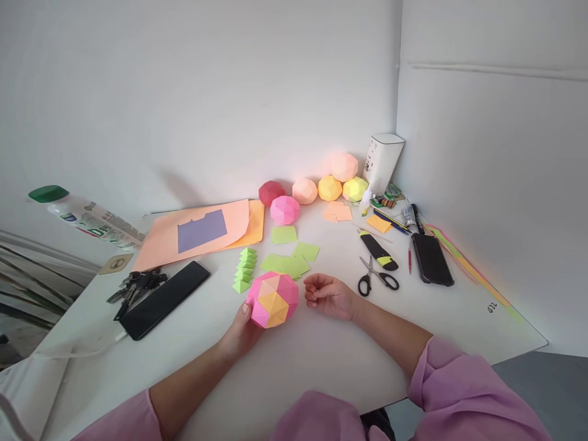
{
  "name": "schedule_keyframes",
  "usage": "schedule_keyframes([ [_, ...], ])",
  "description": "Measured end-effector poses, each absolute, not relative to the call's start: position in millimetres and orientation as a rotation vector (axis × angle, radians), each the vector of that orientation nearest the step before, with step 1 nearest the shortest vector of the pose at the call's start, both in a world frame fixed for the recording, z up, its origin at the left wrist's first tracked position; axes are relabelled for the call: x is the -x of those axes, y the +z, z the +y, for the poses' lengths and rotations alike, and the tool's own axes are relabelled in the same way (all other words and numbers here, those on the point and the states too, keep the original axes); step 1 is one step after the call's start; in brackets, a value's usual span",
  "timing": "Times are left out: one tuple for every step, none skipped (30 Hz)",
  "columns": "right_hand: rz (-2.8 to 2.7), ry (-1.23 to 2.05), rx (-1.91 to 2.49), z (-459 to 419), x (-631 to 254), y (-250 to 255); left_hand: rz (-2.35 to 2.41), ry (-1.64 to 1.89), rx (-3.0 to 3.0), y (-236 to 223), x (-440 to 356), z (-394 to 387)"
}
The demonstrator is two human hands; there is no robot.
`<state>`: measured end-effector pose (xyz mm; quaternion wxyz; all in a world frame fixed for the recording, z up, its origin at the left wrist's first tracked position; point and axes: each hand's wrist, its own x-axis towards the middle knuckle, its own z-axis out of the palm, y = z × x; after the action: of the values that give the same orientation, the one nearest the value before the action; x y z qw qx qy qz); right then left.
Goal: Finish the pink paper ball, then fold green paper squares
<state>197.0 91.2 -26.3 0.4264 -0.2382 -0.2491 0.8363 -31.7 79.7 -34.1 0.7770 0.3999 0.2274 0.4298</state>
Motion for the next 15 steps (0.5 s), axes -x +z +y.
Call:
schedule_keyframes([
  [-0.629, 2.085, 0.596, 91.2, -196.9, -26.5, 0.492, 0.929, -0.867, -33.9, 31.7, 79.7],
  [-0.634, 2.081, 0.598, 91.3, -196.8, -26.7, 0.491, 0.928, -0.867, -33.8, 31.6, 79.7],
  [-0.639, 2.079, 0.602, 91.3, -196.8, -26.9, 0.489, 0.928, -0.866, -33.8, 31.6, 79.7],
  [-0.643, 2.076, 0.607, 91.3, -196.7, -27.1, 0.490, 0.930, -0.863, -33.7, 31.5, 79.7],
  [-0.647, 2.073, 0.611, 91.3, -196.6, -27.3, 0.491, 0.930, -0.859, -33.6, 31.3, 79.7],
  [-0.652, 2.069, 0.612, 91.2, -196.5, -27.4, 0.494, 0.931, -0.854, -33.5, 31.2, 79.8],
  [-0.656, 2.063, 0.614, 91.1, -196.4, -27.6, 0.496, 0.930, -0.851, -33.4, 31.1, 79.9],
  [-0.660, 2.058, 0.613, 90.9, -196.3, -27.8, 0.497, 0.929, -0.851, -33.2, 31.0, 80.0],
  [-0.663, 2.054, 0.612, 90.8, -196.3, -28.1, 0.498, 0.926, -0.853, -33.1, 30.9, 80.1],
  [-0.666, 2.052, 0.611, 90.7, -196.2, -28.3, 0.500, 0.922, -0.855, -33.0, 30.9, 80.2],
  [-0.668, 2.052, 0.611, 90.7, -196.1, -28.5, 0.500, 0.919, -0.858, -33.0, 31.0, 80.2],
  [-0.670, 2.052, 0.611, 90.7, -196.1, -28.7, 0.501, 0.918, -0.860, -33.0, 31.1, 80.2],
  [-0.672, 2.054, 0.613, 90.7, -196.1, -28.9, 0.502, 0.917, -0.862, -33.1, 31.2, 80.2],
  [-0.674, 2.055, 0.616, 90.8, -196.1, -29.0, 0.503, 0.917, -0.862, -33.1, 31.3, 80.2],
  [-0.674, 2.054, 0.618, 90.8, -196.1, -29.1, 0.504, 0.919, -0.861, -33.2, 31.4, 80.1],
])
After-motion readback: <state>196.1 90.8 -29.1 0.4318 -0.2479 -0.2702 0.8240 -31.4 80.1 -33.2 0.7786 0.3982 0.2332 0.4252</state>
